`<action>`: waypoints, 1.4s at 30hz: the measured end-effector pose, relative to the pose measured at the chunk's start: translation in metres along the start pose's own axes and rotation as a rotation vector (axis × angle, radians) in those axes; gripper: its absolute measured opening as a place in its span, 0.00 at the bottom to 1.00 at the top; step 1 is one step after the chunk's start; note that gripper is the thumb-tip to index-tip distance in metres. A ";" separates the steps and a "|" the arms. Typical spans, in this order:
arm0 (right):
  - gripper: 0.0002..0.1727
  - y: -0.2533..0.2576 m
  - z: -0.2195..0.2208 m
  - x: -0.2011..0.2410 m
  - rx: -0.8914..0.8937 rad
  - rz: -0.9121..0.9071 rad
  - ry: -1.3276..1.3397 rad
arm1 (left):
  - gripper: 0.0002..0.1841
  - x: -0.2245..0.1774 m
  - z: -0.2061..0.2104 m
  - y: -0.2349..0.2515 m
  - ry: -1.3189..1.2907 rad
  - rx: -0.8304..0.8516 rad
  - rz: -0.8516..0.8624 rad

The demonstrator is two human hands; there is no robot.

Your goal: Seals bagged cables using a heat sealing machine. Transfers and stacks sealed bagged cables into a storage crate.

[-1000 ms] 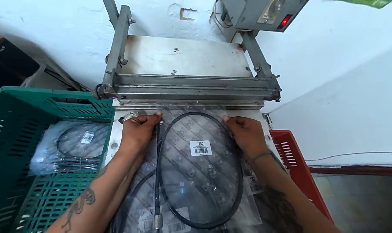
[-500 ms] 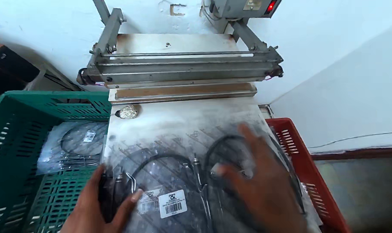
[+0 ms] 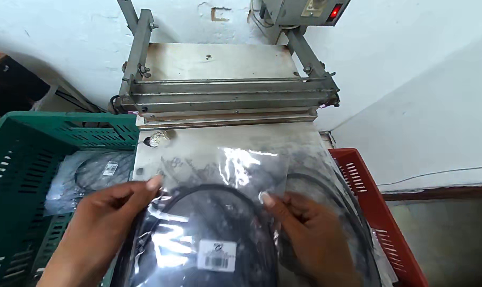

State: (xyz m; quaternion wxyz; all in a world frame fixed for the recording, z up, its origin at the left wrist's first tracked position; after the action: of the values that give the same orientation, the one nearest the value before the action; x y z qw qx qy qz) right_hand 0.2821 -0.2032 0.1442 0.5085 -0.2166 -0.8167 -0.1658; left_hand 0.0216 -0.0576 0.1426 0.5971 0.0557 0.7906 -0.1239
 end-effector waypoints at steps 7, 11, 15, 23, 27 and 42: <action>0.14 0.127 -0.009 -0.023 -0.037 0.340 -0.206 | 0.14 -0.009 0.068 0.087 -0.199 0.042 -0.323; 0.15 0.143 0.000 -0.031 -0.089 0.386 -0.184 | 0.14 0.000 0.082 0.100 -0.294 -0.026 -0.369; 0.14 0.145 0.004 -0.032 -0.095 0.388 -0.132 | 0.15 0.002 0.082 0.102 -0.327 -0.033 -0.385; 0.14 0.145 0.003 -0.031 -0.065 0.359 -0.194 | 0.14 0.010 0.077 0.106 -0.316 -0.026 -0.318; 0.17 0.148 0.003 -0.031 -0.001 0.376 -0.263 | 0.16 0.005 0.082 0.104 -0.213 -0.055 -0.326; 0.53 -0.038 0.027 -0.023 0.119 -0.413 -0.647 | 0.29 0.029 -0.049 -0.051 0.538 0.040 -0.017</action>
State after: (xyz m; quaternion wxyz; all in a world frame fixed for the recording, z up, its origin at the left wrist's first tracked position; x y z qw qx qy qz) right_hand 0.2505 -0.2261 0.1098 0.1921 -0.0589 -0.9696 -0.1399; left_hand -0.0438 -0.0961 0.1341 0.3635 0.0914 0.9186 -0.1252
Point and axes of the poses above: each hand's wrist, its own y-axis towards the middle knuckle, its own z-axis out of the palm, x = y × z, the point moved 2 cm from there along y, towards the middle knuckle, and after that the axes turned 5 degrees about -y, right-handed, at the moved point
